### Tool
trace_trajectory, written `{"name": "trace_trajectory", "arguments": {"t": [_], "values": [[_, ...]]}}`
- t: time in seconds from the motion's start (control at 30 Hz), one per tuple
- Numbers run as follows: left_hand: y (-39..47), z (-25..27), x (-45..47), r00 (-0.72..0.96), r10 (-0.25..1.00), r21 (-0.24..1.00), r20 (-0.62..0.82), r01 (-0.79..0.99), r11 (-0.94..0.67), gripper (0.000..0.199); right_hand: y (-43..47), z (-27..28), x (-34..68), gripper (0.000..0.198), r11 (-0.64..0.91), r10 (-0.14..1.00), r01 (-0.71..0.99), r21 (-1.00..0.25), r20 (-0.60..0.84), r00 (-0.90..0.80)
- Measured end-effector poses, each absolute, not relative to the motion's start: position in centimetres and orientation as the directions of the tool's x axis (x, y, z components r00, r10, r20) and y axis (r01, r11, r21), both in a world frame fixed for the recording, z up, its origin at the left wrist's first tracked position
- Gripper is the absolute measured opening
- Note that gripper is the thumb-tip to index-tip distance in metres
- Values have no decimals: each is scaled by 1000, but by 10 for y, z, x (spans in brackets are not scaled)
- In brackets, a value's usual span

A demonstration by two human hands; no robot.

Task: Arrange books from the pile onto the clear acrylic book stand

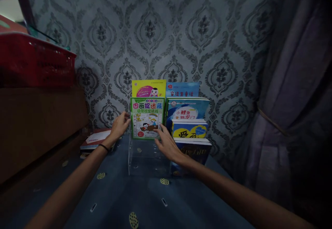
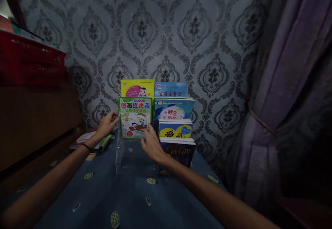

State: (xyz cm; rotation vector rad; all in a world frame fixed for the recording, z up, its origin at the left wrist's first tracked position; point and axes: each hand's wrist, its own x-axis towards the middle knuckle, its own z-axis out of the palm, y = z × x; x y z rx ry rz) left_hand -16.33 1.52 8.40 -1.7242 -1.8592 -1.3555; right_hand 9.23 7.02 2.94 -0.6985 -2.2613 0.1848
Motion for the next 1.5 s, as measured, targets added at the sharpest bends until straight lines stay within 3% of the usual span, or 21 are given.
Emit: {"name": "trace_trajectory", "arguments": {"t": [0.93,1.13,1.33,1.5], "values": [[9,80,-167,-223,660,456,718,867,-202,7,69,28,96,40,866,498,377,-329,631,-595],[-5,41,-176,-232,682,450,694,879,-159,14,51,16,98,35,902,432,287,-323,670,-604],[-48,-30,-205,-294,694,400,657,916,9,7,-5,-33,104,30,869,394,120,-480,524,-756],[-56,-28,-241,-327,674,349,663,931,109,31,-25,-32,91,34,735,491,64,-675,464,-738]]}}
